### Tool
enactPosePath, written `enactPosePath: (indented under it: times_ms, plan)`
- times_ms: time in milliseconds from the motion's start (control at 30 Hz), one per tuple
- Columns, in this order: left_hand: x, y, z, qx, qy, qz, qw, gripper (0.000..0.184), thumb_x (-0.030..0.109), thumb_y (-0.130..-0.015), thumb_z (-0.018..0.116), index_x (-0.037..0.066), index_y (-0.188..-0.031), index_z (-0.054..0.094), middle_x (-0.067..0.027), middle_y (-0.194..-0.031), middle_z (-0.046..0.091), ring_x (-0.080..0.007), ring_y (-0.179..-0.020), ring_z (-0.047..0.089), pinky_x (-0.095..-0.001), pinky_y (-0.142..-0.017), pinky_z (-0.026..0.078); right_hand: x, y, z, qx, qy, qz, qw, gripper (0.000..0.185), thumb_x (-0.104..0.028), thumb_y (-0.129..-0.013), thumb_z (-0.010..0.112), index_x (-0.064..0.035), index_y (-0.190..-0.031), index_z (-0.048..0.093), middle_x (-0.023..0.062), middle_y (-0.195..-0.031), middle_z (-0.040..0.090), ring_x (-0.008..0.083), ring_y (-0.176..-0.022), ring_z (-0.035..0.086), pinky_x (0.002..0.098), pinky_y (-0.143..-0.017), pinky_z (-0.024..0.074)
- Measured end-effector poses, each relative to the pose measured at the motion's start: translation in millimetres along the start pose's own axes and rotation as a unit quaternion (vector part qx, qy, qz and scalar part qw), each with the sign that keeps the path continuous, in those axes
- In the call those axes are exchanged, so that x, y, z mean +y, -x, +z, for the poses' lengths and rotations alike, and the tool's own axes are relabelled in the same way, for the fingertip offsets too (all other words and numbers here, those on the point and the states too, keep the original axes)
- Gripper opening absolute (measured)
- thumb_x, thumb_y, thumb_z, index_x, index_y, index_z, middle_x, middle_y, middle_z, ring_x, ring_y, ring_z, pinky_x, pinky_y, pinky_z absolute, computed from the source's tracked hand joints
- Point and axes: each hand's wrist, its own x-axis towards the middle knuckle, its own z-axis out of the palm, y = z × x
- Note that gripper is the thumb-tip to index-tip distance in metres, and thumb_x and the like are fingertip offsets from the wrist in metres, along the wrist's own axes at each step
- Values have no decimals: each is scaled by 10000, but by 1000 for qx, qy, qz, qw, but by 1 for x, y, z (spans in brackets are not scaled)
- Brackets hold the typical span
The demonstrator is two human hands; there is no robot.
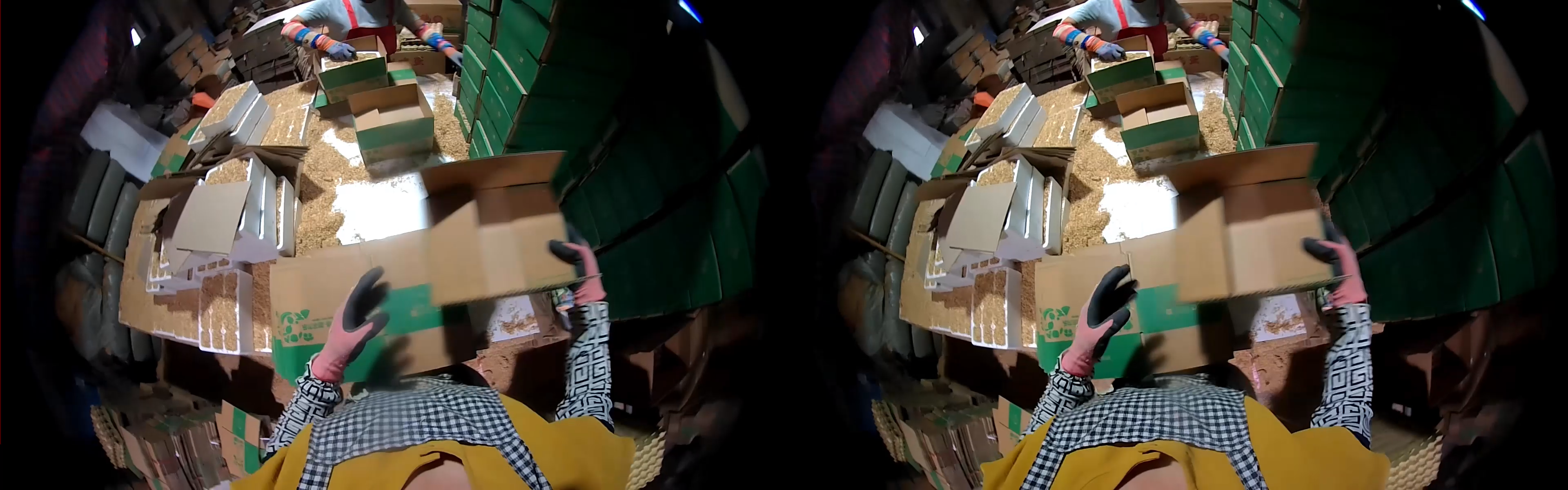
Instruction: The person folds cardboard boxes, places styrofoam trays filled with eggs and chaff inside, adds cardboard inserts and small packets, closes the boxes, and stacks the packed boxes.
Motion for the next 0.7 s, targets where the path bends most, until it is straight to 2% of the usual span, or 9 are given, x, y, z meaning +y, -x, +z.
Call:
enactPosePath:
  times_ms: [133,200,233,300,433,533,567,600,700]
  plan:
    - [-46,16,-46,135,-140,-18,981,539,107,-840,660,18,-1339,475,-103,-1336,508,-211,-1252,465,-347,-1057,365,38,-77,-96,38,139,17,989,206,-225,-883,631,-38,-820,689,21,-774,665,95,-671,591,257,-646,482]
    - [-50,29,-70,257,-137,-93,952,478,123,-858,650,-4,-1293,498,-114,-1278,539,-216,-1185,507,-341,-999,415,129,-154,-150,22,-6,177,984,224,-259,-873,644,-49,-904,714,53,-765,670,125,-653,601,268,-650,482]
    - [-59,33,-87,302,-295,-54,905,454,125,-867,647,-12,-1276,507,-130,-1242,541,-225,-1116,538,-331,-932,454,155,-163,-142,25,94,102,990,290,-312,-840,676,-30,-894,715,80,-763,678,186,-675,612,306,-672,493]
    - [-65,41,-111,367,-394,-94,837,543,245,-882,633,-13,-1327,457,-210,-1352,452,-331,-1240,446,-382,-1031,376,135,-154,-103,26,617,-6,786,351,-328,-851,643,7,-940,693,117,-812,676,236,-754,624,338,-720,498]
    - [-78,43,-162,402,-492,-180,751,749,475,-885,569,-56,-1377,376,-296,-1401,379,-394,-1326,343,-415,-1109,271,72,-129,-97,207,316,-137,916,324,-261,-919,528,14,-1037,651,176,-912,655,255,-808,625,351,-741,500]
    - [-100,43,-189,392,-449,-213,774,760,507,-914,505,-73,-1383,361,-306,-1400,385,-404,-1326,351,-406,-1104,282,18,-27,-7,81,25,-176,981,323,-210,-969,443,19,-1111,620,221,-988,639,270,-848,625,361,-757,502]
    - [-78,40,-171,362,-368,-241,822,778,531,-930,452,-79,-1398,333,-297,-1433,352,-405,-1348,323,-397,-1114,272,51,-28,8,-34,405,-159,900,317,-205,-970,446,24,-1105,620,221,-996,641,276,-853,627,368,-763,506]
    - [-96,41,-183,349,-398,-250,810,789,543,-932,438,-76,-1406,321,-289,-1446,340,-401,-1351,322,-387,-1123,265,83,-29,22,-133,685,-238,675,312,-200,-970,450,28,-1099,620,221,-1004,644,282,-858,628,376,-770,510]
    - [-99,41,-179,357,-429,-246,792,816,565,-924,442,-81,-1407,315,-290,-1446,339,-399,-1350,330,-397,-1125,267,199,-21,134,-88,441,33,893,818,-476,-848,619,132,-1327,356,313,-1269,511,452,-1143,525,475,-914,469]
